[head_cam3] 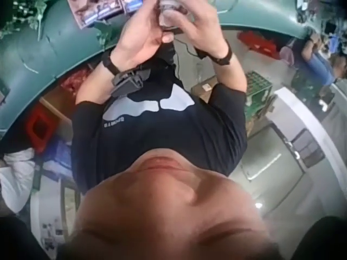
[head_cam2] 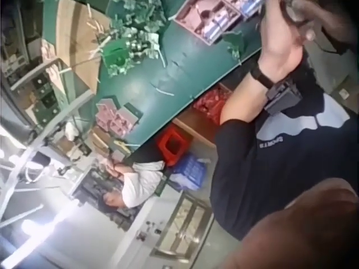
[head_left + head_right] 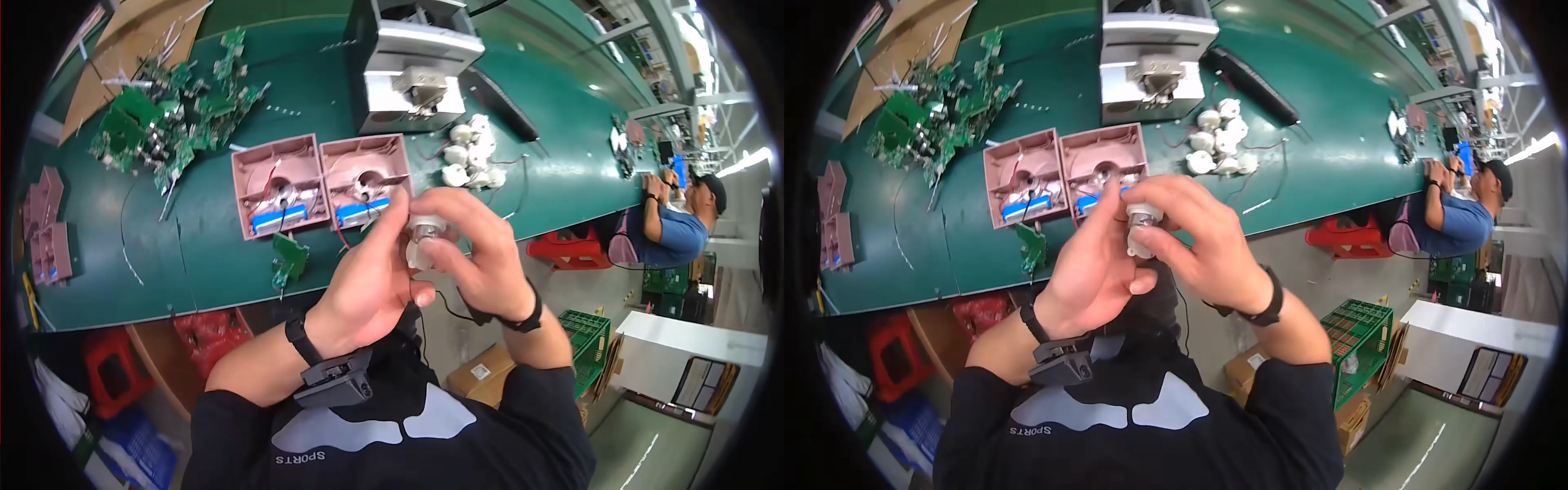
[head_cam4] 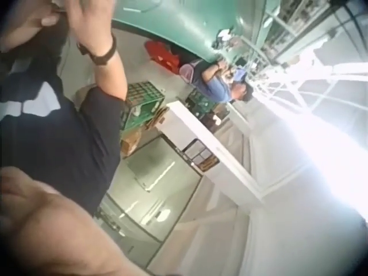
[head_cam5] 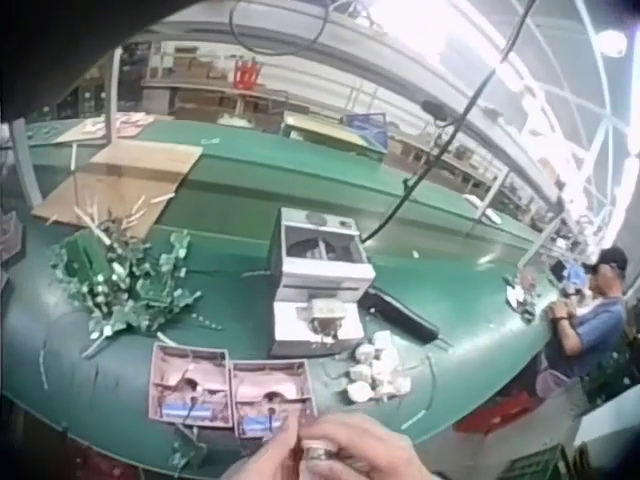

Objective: The person places a motor into a pink plastic housing, connects a circuit board to the internal wiring, and secures the components with a power screwdriver. He then repeats the entire assembly and fastening process for a second housing.

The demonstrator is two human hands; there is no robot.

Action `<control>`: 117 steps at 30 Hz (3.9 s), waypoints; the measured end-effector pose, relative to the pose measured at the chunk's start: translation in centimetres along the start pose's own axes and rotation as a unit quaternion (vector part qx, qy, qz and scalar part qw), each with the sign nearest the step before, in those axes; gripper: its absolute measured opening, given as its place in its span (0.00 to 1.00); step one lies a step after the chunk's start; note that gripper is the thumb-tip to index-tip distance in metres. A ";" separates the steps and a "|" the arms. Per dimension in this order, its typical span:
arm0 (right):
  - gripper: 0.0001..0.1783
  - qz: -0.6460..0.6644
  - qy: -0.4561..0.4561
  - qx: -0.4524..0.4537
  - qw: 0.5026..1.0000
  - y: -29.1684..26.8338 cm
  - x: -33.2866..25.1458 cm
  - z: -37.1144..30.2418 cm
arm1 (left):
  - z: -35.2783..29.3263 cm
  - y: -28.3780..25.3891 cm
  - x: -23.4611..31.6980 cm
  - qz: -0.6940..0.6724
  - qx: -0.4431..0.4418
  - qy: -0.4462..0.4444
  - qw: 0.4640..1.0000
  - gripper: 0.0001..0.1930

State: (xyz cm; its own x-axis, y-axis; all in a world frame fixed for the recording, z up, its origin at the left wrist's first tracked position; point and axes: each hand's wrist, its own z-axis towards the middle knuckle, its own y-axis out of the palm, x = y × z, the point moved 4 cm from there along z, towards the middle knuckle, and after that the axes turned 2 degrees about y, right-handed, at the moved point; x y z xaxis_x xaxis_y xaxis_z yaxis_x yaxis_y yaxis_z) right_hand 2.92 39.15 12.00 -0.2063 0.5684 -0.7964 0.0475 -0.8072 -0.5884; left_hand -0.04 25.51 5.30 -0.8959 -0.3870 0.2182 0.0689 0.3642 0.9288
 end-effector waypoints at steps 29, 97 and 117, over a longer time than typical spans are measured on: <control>0.20 -0.182 -0.007 0.093 0.979 1.0 0.8 3.0 | -6.9 -3.1 3.1 0.740 0.055 0.369 0.560 0.20; 0.20 -0.089 -0.075 -0.024 0.993 10.7 -7.6 3.5 | -14.4 -4.2 6.5 0.731 0.141 0.453 0.491 0.44; 0.16 -0.246 -0.143 -0.099 0.953 8.3 -3.4 11.9 | -6.9 -7.0 14.8 0.728 0.177 0.490 0.446 0.12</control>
State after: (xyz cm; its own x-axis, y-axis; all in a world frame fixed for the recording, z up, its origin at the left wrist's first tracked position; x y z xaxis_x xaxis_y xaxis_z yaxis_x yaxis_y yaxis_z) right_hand -7.59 28.64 11.54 -0.5086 0.7810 -0.3625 0.0534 -0.3916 -0.9186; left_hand -10.70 11.39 4.09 0.6185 0.3576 0.6997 0.0349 0.8770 -0.4792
